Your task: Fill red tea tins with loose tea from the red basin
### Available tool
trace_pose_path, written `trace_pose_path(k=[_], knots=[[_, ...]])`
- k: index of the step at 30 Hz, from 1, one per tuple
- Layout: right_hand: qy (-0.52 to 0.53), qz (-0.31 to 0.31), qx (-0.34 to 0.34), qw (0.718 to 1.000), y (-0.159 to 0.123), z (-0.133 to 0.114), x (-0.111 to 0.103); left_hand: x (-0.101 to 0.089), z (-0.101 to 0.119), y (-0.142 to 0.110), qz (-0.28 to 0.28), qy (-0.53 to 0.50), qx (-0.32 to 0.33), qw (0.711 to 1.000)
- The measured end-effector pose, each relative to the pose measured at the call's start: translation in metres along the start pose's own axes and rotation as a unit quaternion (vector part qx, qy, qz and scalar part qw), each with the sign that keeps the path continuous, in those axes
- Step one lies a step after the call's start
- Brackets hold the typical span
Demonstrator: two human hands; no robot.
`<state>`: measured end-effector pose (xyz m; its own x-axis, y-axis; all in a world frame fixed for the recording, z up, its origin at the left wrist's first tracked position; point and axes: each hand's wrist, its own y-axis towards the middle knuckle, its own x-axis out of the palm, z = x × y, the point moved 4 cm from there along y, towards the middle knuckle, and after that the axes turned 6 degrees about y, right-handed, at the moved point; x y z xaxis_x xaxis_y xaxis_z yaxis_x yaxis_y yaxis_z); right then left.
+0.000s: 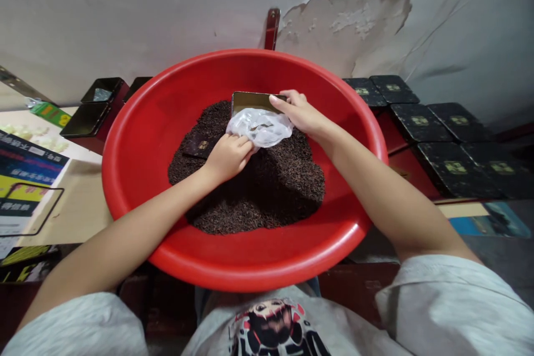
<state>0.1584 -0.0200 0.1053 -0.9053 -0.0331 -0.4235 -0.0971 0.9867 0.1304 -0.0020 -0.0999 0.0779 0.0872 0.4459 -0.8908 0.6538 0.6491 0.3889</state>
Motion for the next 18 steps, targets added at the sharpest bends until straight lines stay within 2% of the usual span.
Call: trace_pose_path(k=[2, 4, 6, 8, 9, 11, 13, 15, 17, 18], knots=[[-0.025, 0.021, -0.055, 0.998, -0.008, -0.012, -0.002, 0.002, -0.004, 0.0, 0.001, 0.008, -0.007, 1.0], [-0.069, -0.009, -0.096, 0.993, -0.018, -0.024, 0.0, 0.003, -0.003, 0.0, -0.004, 0.001, -0.005, 1.0], [-0.132, -0.055, -0.073, 0.987, -0.026, -0.03, 0.002, 0.003, 0.0, 0.0, -0.016, -0.017, -0.008, 1.0], [-0.182, -0.093, -0.015, 0.979, -0.032, -0.028, 0.004, 0.0, 0.001, -0.001, -0.022, -0.06, -0.04, 0.997], [-0.196, -0.108, 0.002, 0.975, -0.034, -0.027, 0.004, -0.002, 0.0, 0.0, -0.021, -0.093, -0.072, 0.993], [-0.198, -0.124, -0.004, 0.972, -0.034, -0.025, 0.006, -0.006, -0.007, -0.001, 0.002, -0.171, -0.168, 0.971], [-0.178, -0.107, -0.032, 0.978, -0.03, -0.023, 0.007, -0.009, -0.019, -0.003, 0.043, -0.265, -0.295, 0.917], [-0.146, -0.061, -0.06, 0.986, -0.025, -0.021, 0.007, -0.005, -0.032, -0.007, 0.069, -0.366, -0.421, 0.827], [-0.115, -0.016, -0.091, 0.989, -0.022, -0.021, 0.008, 0.0, -0.043, -0.012, 0.07, -0.434, -0.508, 0.741], [-0.102, -0.001, -0.103, 0.989, -0.021, -0.021, 0.009, 0.002, -0.047, -0.014, 0.069, -0.442, -0.529, 0.721]])
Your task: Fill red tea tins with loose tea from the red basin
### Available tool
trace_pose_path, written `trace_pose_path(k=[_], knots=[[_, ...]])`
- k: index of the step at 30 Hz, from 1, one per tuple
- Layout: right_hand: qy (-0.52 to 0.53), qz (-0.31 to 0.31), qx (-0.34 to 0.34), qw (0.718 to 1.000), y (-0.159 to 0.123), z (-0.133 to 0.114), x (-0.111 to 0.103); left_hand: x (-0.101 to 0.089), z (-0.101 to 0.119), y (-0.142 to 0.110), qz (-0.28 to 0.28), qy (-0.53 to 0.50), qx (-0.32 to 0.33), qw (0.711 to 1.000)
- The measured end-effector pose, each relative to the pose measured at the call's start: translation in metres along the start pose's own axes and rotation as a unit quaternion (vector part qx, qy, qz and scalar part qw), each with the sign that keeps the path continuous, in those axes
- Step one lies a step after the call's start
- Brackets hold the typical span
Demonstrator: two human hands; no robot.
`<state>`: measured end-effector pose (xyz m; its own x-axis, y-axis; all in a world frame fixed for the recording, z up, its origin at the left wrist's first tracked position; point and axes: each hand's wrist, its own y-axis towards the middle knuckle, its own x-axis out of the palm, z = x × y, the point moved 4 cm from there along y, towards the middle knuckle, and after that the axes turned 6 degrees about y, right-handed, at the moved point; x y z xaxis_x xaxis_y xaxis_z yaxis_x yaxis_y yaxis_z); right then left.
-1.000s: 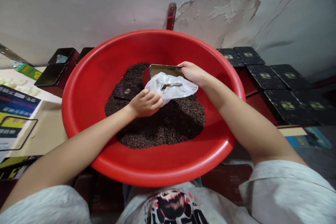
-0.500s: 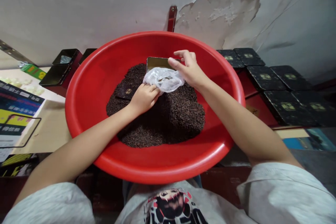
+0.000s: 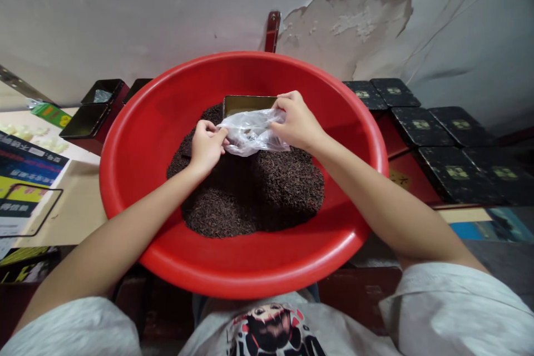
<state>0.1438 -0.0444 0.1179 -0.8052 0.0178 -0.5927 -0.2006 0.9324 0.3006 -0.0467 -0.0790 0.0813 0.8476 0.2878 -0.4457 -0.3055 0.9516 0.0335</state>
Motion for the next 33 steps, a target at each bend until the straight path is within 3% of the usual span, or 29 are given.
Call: trace_pose_path(k=[2, 5, 7, 12, 15, 18, 21, 26, 30, 33], knots=[[0.029, 0.024, -0.008, 0.999, 0.0, -0.001, 0.002, -0.007, -0.002, 0.007, 0.033, 0.017, 0.018, 0.999], [0.099, 0.059, 0.013, 0.993, -0.002, 0.0, 0.004, -0.016, -0.002, 0.015, 0.103, 0.083, 0.106, 0.986], [0.136, 0.079, 0.024, 0.987, -0.003, 0.002, 0.004, -0.018, -0.004, 0.018, 0.117, 0.113, 0.128, 0.978], [0.159, 0.099, 0.047, 0.981, 0.002, 0.011, 0.005, -0.011, -0.001, 0.015, 0.04, 0.127, 0.144, 0.981], [0.213, 0.134, 0.127, 0.959, 0.007, 0.023, 0.006, -0.008, 0.007, 0.009, 0.004, 0.136, 0.151, 0.979], [0.265, 0.131, 0.176, 0.939, 0.01, 0.029, 0.01, -0.01, 0.009, 0.008, 0.012, 0.139, 0.146, 0.979], [0.291, 0.125, 0.176, 0.932, 0.012, 0.032, 0.012, -0.013, 0.004, 0.013, 0.016, 0.088, 0.132, 0.987], [0.251, 0.142, 0.151, 0.945, 0.014, 0.04, 0.011, -0.008, 0.0, 0.018, -0.102, 0.036, 0.11, 0.988], [0.244, 0.137, 0.155, 0.948, 0.014, 0.042, 0.015, -0.001, -0.005, 0.017, -0.164, -0.005, 0.035, 0.986], [0.292, 0.137, 0.201, 0.925, 0.012, 0.045, 0.021, 0.01, -0.015, 0.014, -0.175, -0.114, -0.05, 0.977]])
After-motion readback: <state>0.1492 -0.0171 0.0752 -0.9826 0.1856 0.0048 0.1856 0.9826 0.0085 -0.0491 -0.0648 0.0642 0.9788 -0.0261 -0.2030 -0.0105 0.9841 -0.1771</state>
